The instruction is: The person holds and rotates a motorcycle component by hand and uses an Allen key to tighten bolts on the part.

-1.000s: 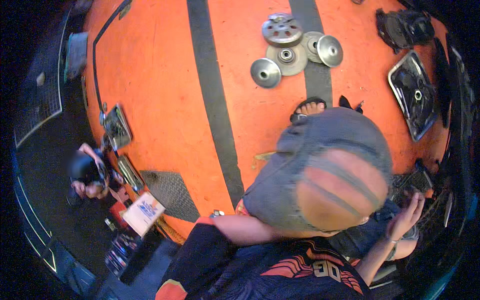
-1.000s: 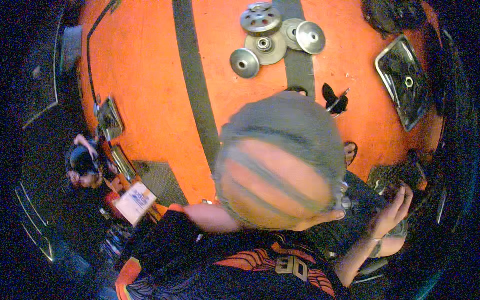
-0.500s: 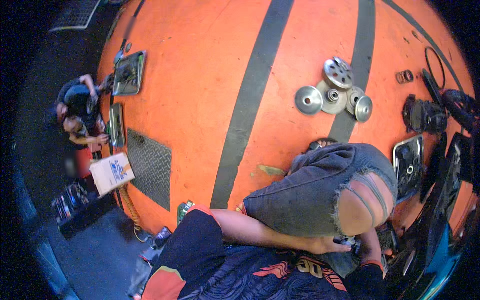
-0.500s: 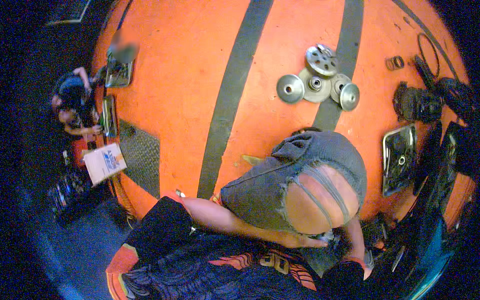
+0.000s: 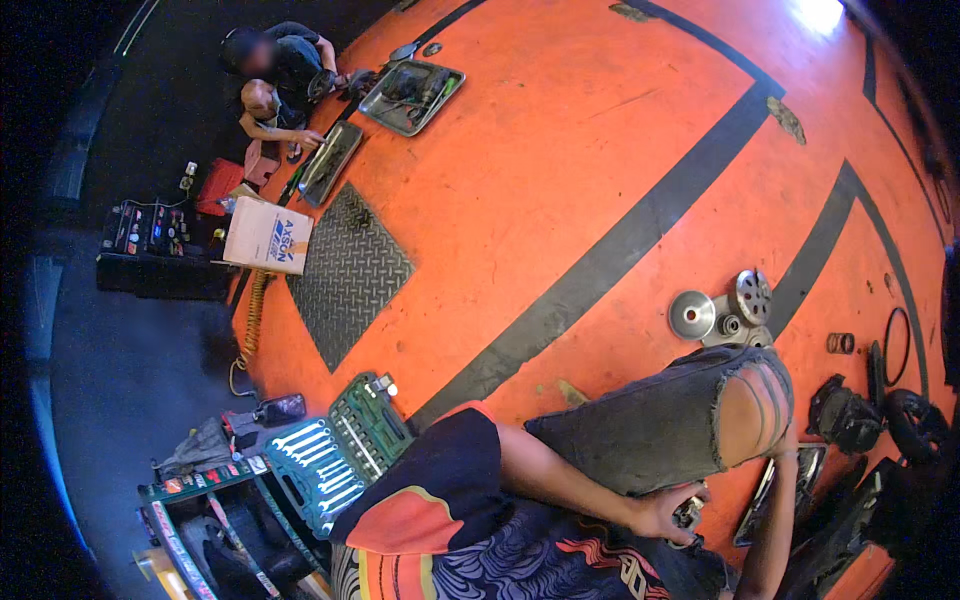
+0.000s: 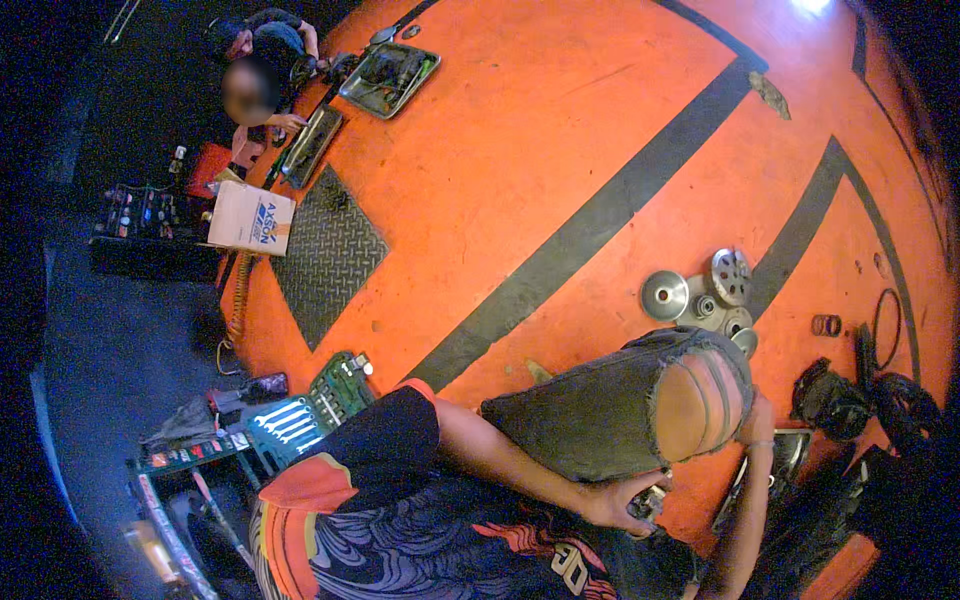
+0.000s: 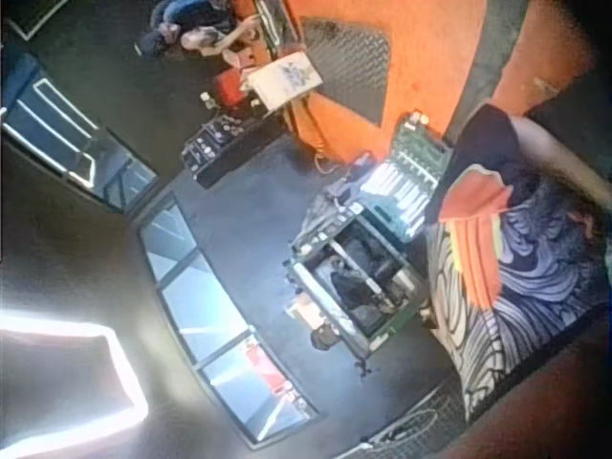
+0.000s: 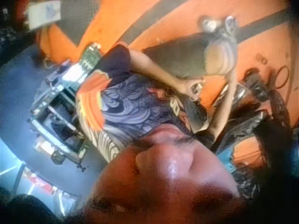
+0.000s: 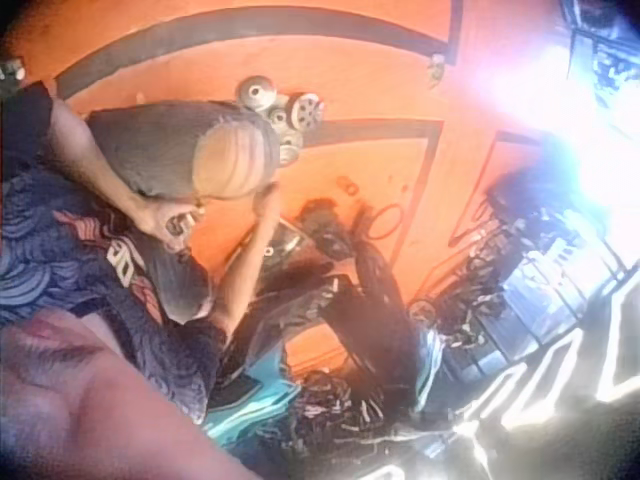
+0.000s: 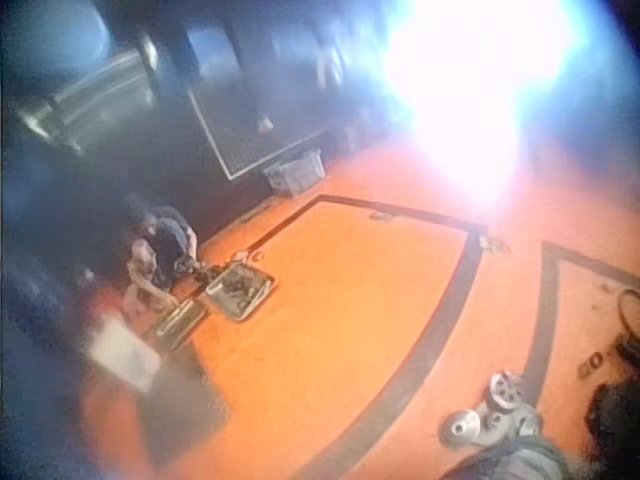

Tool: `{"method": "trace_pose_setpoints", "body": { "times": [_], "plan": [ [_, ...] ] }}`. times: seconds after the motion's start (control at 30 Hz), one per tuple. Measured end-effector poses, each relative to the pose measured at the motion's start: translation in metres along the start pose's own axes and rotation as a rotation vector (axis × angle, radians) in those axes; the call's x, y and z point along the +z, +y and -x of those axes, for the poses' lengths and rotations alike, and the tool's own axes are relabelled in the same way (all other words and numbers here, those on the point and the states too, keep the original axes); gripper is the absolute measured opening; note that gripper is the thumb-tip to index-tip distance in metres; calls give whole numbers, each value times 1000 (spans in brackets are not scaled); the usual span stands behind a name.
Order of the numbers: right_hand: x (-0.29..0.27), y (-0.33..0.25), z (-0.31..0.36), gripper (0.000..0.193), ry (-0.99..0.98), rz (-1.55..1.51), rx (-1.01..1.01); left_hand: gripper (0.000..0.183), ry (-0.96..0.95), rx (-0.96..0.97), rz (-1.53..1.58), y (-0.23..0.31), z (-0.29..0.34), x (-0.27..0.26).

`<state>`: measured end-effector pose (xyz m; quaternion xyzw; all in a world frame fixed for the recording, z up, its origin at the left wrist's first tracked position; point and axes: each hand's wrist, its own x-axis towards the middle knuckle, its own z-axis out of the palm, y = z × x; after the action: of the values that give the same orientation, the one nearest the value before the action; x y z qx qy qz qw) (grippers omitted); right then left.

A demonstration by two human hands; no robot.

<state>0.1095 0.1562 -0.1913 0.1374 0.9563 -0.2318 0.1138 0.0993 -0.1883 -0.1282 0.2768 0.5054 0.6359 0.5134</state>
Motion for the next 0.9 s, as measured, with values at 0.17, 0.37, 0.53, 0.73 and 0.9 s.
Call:
{"method": "trace_pose_setpoints", "body": {
  "times": [0.17, 0.37, 0.53, 0.73, 0.9],
  "plan": [
    [-133, -201, -124, 11, 207, -164, -291, 75, -67, -156, -32, 14, 2, -7],
    [-262, -469, -139, 39, 371, -700, -806, 73, -49, -39, -20, 13, -2, -9],
    [-294, -460, -80, 46, 624, -194, -873, 71, 71, 137, -38, -3, -6, 0],
    [-238, -309, 15, 54, 764, -586, -315, 72, -52, -64, 64, 12, 5, -6],
    [-171, -218, 153, 31, 1071, -548, 335, 75, -192, -166, 112, 36, 13, -23]
  ]
}}
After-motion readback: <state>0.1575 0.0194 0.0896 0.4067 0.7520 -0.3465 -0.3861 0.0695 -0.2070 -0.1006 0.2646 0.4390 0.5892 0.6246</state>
